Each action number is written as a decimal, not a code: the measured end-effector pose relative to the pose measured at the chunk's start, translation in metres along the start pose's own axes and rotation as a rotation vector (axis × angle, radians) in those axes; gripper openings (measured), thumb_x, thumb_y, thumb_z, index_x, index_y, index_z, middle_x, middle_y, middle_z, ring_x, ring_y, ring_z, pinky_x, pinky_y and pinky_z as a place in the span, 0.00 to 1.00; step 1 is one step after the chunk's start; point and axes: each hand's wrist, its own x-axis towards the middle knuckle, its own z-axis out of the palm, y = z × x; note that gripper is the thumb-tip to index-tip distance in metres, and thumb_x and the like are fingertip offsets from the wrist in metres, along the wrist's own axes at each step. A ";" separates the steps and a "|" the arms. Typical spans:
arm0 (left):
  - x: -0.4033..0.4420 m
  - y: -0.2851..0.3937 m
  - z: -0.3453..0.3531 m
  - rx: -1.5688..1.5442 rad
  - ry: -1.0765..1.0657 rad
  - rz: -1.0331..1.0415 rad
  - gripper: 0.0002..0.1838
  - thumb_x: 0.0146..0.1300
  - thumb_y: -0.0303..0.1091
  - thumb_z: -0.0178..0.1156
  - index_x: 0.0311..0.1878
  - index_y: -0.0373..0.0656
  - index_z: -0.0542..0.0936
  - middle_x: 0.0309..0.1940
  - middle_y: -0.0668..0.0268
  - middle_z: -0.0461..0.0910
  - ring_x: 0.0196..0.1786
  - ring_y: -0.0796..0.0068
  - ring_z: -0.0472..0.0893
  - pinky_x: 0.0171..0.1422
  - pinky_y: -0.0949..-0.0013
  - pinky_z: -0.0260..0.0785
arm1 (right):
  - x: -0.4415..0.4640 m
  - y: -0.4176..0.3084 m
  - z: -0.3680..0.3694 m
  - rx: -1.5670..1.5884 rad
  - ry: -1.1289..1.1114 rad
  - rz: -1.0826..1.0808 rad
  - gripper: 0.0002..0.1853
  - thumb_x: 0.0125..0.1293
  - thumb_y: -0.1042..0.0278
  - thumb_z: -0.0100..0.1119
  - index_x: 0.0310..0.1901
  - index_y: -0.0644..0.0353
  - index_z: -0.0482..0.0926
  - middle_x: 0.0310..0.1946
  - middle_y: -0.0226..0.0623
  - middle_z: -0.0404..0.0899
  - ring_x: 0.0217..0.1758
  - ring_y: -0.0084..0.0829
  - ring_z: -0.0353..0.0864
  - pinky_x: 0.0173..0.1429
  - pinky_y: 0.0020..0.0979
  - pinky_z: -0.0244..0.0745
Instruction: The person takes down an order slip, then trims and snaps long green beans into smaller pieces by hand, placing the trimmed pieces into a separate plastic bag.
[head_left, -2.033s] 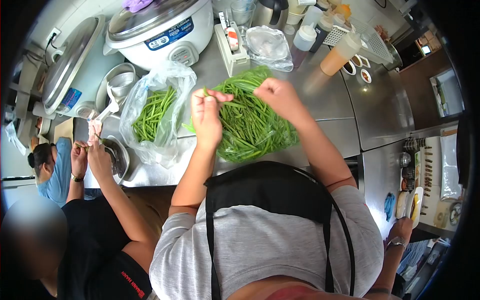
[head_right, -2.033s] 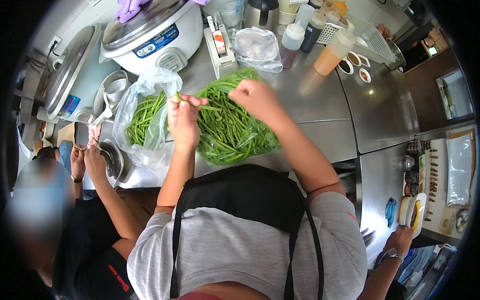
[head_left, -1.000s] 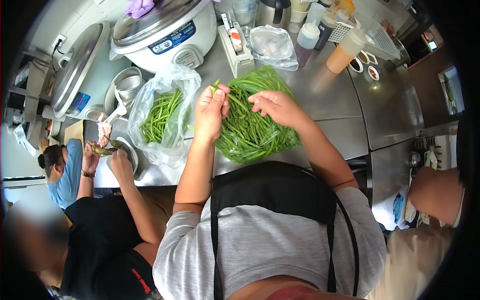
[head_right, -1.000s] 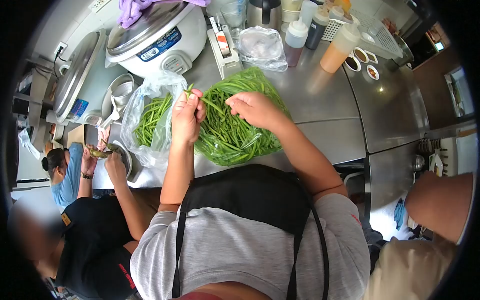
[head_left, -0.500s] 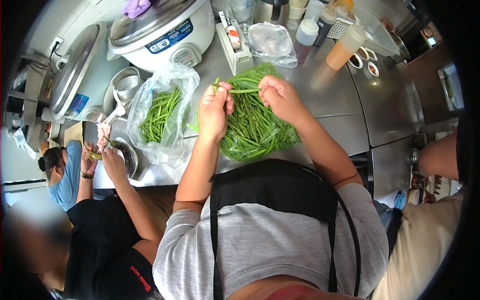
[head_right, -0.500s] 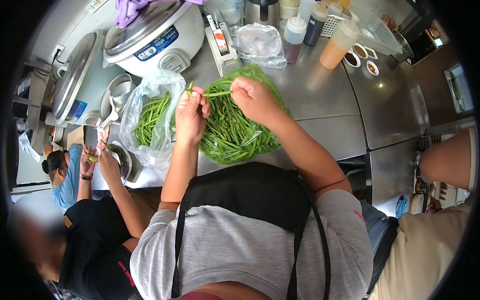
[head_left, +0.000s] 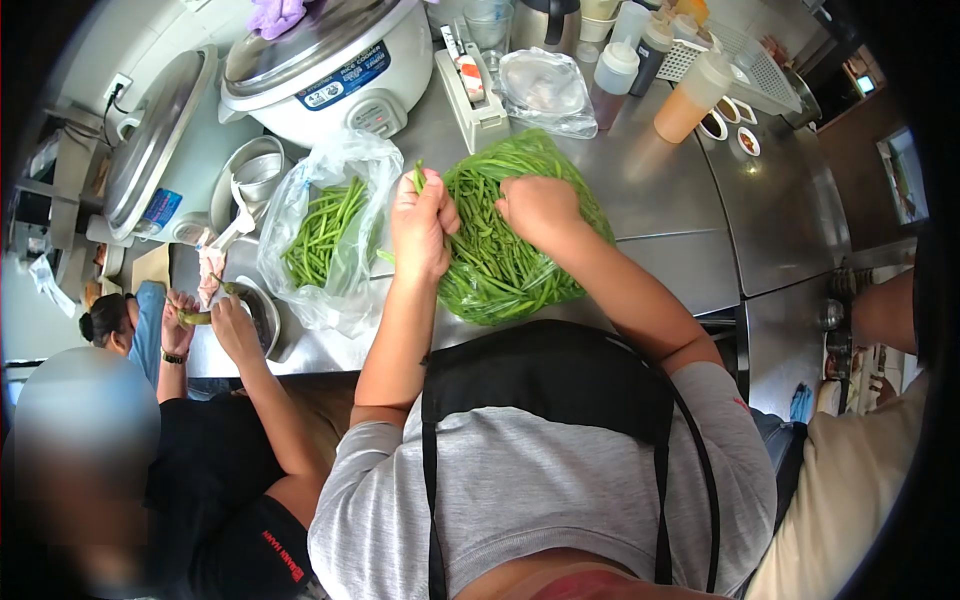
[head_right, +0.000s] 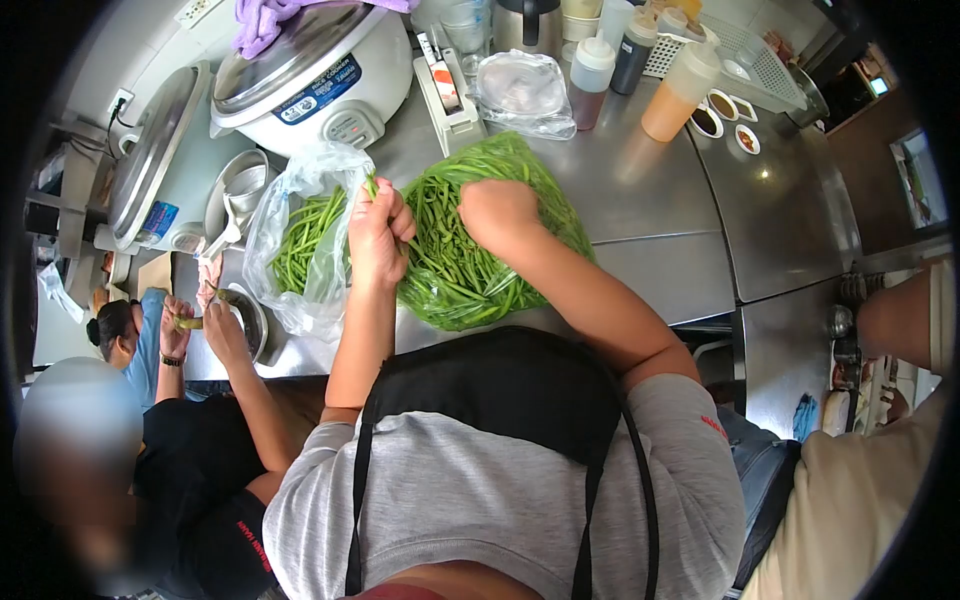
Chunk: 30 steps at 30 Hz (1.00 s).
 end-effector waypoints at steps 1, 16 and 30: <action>-0.001 0.000 0.000 0.021 -0.031 -0.026 0.04 0.62 0.33 0.47 0.35 0.45 0.65 0.18 0.74 0.59 0.16 0.85 0.56 0.18 0.81 0.48 | 0.001 0.000 -0.001 0.009 -0.027 0.000 0.12 0.51 0.58 0.57 0.26 0.59 0.74 0.24 0.40 0.76 0.26 0.41 0.75 0.30 0.40 0.68; -0.008 -0.013 0.013 0.567 -0.181 0.087 0.06 0.59 0.31 0.52 0.38 0.39 0.73 0.18 0.79 0.66 0.18 0.91 0.59 0.21 0.84 0.49 | -0.008 -0.003 -0.061 0.856 0.367 -0.413 0.04 0.54 0.72 0.54 0.28 0.63 0.74 0.26 0.34 0.75 0.30 0.26 0.73 0.34 0.26 0.67; -0.012 -0.013 0.018 0.746 -0.210 0.071 0.05 0.59 0.30 0.52 0.34 0.39 0.75 0.20 0.79 0.67 0.22 0.90 0.61 0.26 0.83 0.53 | -0.008 0.001 -0.032 0.848 0.476 -0.113 0.02 0.52 0.74 0.50 0.24 0.61 0.71 0.18 0.29 0.68 0.20 0.25 0.67 0.25 0.29 0.64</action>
